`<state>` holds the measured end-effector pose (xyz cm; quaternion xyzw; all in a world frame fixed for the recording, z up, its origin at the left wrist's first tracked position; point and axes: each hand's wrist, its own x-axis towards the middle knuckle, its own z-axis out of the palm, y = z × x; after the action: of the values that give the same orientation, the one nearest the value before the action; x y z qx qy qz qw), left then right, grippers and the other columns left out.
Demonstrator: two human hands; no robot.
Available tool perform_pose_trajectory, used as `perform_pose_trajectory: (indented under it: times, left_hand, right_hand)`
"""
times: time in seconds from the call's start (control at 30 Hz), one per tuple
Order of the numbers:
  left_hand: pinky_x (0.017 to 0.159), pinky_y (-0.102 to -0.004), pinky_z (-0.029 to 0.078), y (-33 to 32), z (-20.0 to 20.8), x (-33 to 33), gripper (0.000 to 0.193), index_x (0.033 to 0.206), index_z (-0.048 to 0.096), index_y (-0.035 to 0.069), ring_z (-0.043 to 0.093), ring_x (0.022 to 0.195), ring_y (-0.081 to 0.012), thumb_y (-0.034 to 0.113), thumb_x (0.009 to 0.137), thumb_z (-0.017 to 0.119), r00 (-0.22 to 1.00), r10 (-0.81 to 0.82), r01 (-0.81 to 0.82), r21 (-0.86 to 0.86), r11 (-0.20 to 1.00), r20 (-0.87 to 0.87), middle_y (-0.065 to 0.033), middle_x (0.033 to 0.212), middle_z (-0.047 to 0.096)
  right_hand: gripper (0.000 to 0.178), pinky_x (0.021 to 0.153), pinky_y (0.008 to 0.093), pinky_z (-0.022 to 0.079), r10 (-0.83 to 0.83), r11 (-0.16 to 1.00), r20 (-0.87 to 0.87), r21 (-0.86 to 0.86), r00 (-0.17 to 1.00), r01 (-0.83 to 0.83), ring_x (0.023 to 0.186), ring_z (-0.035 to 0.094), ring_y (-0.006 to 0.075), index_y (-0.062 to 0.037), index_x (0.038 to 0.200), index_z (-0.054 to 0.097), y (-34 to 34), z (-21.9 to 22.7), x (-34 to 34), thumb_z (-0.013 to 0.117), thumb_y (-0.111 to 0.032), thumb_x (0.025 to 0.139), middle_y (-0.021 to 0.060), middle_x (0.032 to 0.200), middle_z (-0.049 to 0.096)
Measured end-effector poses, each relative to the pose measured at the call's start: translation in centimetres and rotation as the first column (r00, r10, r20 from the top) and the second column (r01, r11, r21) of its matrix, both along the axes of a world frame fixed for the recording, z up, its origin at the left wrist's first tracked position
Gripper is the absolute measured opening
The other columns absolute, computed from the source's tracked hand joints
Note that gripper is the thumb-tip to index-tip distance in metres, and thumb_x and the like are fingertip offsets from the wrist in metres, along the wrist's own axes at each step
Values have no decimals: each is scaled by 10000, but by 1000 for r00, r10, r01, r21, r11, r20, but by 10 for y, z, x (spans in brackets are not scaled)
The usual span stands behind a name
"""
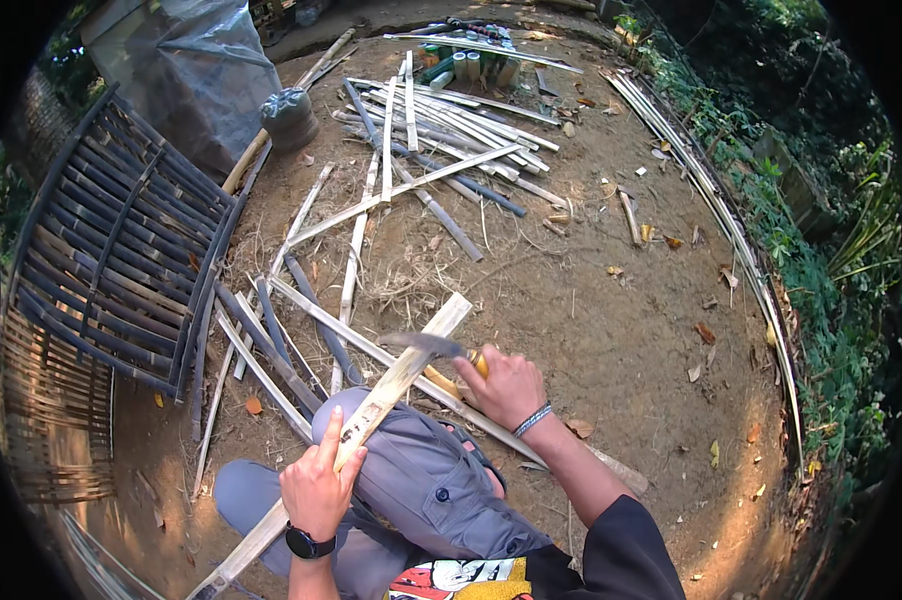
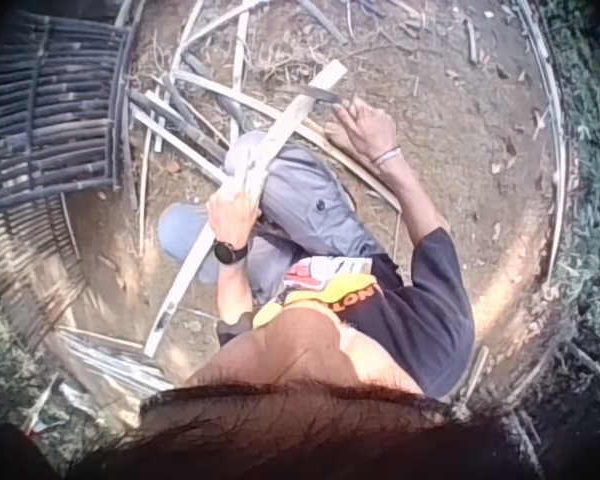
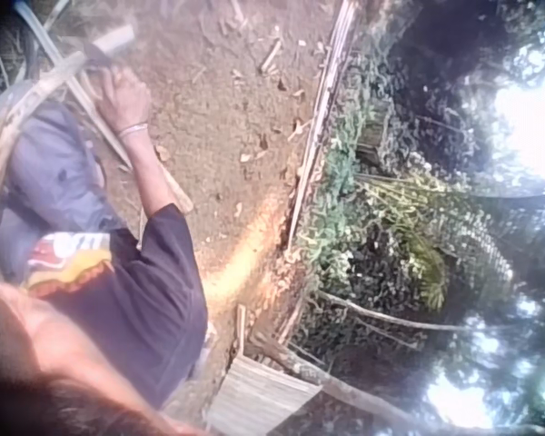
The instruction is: The person uses a knife to shave and smooth the surface of a long bamboo strip by hand while sitting on the ground.
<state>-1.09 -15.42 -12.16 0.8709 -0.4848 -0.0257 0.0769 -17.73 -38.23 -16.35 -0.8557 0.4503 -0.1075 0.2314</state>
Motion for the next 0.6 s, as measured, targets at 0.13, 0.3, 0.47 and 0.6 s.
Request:
perform_pose_trajectory:
  times: [0.13,0.3,0.47,0.6]
  left_hand:
    - [496,-397,466,-1,2,-3,608,1382,492,234,577,511,-258,497,849,619,1000,-3,3,-3,1000,-12,-66,583,509]
    - [496,-399,466,-1,0,-2,606,1382,492,230,576,513,-262,495,851,617,1000,-7,7,-12,1000,-5,-71,593,514]
    - [498,-396,467,-2,1,-2,596,1372,505,230,580,520,-264,496,850,616,1000,-9,9,-15,1000,4,-72,598,514]
    - [496,-393,466,0,-1,-4,590,1364,514,230,582,521,-261,499,848,617,1000,-18,18,-21,1000,14,-70,597,511]
  right_hand:
    - [563,544,503,491,-58,995,16,76,998,57,593,633,398,-41,725,518,-3,-3,-3,452,-563,925,217,576,586]
    - [567,555,502,494,-82,994,15,74,997,81,610,641,393,-31,737,550,-16,-8,-6,456,-557,925,216,576,586]
    - [569,571,484,501,0,995,-25,104,1000,3,603,629,391,-29,742,561,-3,3,-4,458,-559,923,212,588,587]
    - [566,573,484,496,-66,994,68,92,995,60,603,625,390,-33,719,553,-18,-10,-7,447,-546,933,215,598,587]
